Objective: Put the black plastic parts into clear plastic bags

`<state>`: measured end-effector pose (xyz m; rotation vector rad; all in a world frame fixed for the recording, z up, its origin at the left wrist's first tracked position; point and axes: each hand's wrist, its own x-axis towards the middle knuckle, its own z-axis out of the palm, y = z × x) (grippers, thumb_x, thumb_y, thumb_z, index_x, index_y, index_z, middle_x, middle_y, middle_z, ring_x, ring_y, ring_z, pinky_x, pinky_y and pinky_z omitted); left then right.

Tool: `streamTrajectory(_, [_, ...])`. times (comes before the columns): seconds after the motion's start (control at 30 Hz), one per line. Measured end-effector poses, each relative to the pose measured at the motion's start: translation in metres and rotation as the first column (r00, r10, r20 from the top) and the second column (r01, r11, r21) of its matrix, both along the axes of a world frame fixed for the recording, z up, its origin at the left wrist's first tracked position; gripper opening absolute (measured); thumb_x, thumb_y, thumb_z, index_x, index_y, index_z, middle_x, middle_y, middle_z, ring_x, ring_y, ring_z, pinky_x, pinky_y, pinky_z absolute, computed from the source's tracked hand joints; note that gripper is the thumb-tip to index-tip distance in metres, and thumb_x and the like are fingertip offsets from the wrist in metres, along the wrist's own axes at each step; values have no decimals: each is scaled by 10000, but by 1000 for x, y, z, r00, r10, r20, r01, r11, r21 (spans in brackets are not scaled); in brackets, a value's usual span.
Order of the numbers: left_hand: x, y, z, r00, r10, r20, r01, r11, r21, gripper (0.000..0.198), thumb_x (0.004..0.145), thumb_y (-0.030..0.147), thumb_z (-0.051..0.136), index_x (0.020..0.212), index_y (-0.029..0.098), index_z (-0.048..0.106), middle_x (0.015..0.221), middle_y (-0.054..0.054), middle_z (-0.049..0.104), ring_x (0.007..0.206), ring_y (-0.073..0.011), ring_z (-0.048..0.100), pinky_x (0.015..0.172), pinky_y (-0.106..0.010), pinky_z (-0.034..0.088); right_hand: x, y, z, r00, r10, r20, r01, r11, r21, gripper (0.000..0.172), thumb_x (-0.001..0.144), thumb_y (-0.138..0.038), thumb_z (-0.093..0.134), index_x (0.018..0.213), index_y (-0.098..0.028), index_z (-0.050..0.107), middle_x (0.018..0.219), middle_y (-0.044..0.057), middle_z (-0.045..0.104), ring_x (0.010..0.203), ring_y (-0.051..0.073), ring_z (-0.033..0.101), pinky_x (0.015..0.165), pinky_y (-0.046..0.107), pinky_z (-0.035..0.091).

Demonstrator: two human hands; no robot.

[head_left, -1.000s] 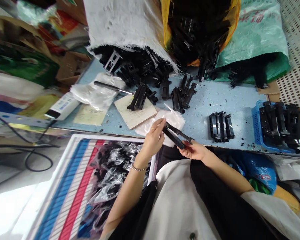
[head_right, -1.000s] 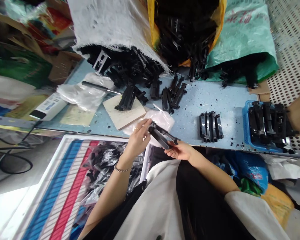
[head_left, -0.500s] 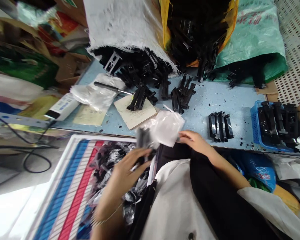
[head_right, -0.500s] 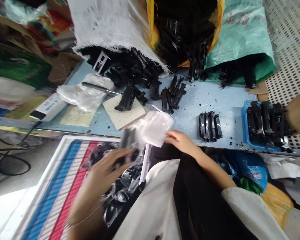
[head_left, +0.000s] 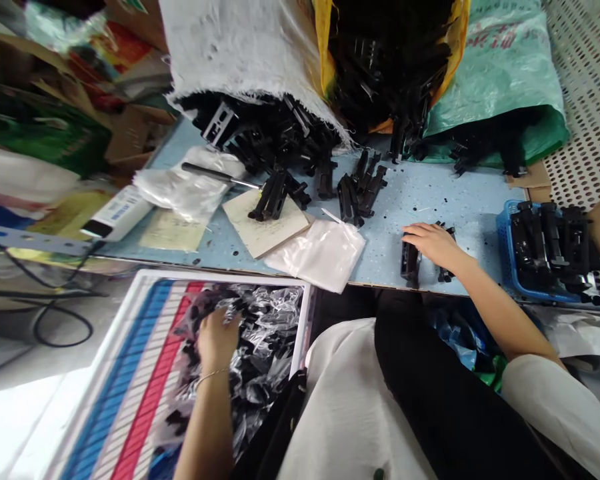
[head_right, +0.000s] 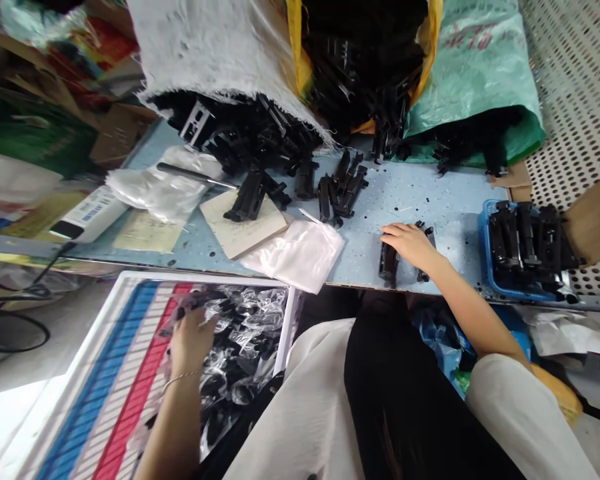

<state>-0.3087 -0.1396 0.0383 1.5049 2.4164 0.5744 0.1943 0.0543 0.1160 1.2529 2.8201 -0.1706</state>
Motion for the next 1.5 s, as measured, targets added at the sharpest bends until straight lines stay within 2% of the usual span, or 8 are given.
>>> streamTrajectory(0.13, [102,63,10,938,-342,61,312,907,281,226,966,323,529,977,193,713,1034,-109,703,1018,-255,655,984,-417,522,-11,-6,10,987,-77,-143,61,991,-115,302,951,-176,592,1213,-244,727,1278,74,728,1159,285,642,942,418,531])
streamTrajectory(0.27, [180,111,14,855,-507,108,471,847,248,84,889,227,642,848,175,694,1083,-156,685,1026,-291,633,977,-449,521,-23,-20,3,835,-345,-428,188,911,-368,279,961,-304,601,1203,-239,724,1165,72,740,1061,267,676,897,398,535])
streamTrajectory(0.43, [163,135,15,835,-361,415,330,932,148,153,806,277,706,710,188,626,756,-29,627,710,-186,594,695,-322,499,-58,-39,-18,335,-757,-560,-11,592,-806,325,869,-463,713,1060,-201,730,904,35,728,779,188,682,695,317,556])
streamTrajectory(0.6, [151,136,22,683,-254,685,275,958,80,171,812,353,652,793,184,669,626,23,605,578,-143,540,572,-270,411,-122,-43,-27,7,-925,-379,-458,333,-824,463,701,-595,862,891,-208,694,829,29,731,812,223,734,696,331,587])
streamTrajectory(0.8, [144,123,40,755,-533,383,420,841,341,202,839,144,488,855,192,684,960,-78,734,952,-216,684,908,-381,544,-164,-38,-46,-108,-954,-279,-390,299,-871,422,607,-522,920,720,-224,644,681,-24,689,815,199,726,737,299,585])
streamTrajectory(1.13, [143,134,26,731,-670,130,644,740,191,426,837,28,418,1022,155,780,1210,-144,733,1126,-273,687,1028,-468,564,-140,-69,-28,-46,-965,-257,-549,240,-801,381,700,-513,879,803,-214,668,883,53,759,960,281,751,880,449,597])
streamTrajectory(1.33, [136,135,34,775,-613,155,544,771,331,465,908,98,450,1317,149,663,1379,-147,656,1288,-254,618,1115,-441,523,-159,-66,-35,-102,-953,-287,-418,303,-856,258,749,-431,827,810,-241,664,808,20,719,905,234,721,723,320,588])
streamTrajectory(1.5, [127,132,38,750,-630,200,555,765,328,619,807,25,487,1391,190,608,1441,-148,606,1184,-240,666,942,-385,620,-118,-94,-28,340,-929,-149,-544,-65,-836,372,722,-473,865,810,-166,673,702,48,702,527,148,623,447,240,436])
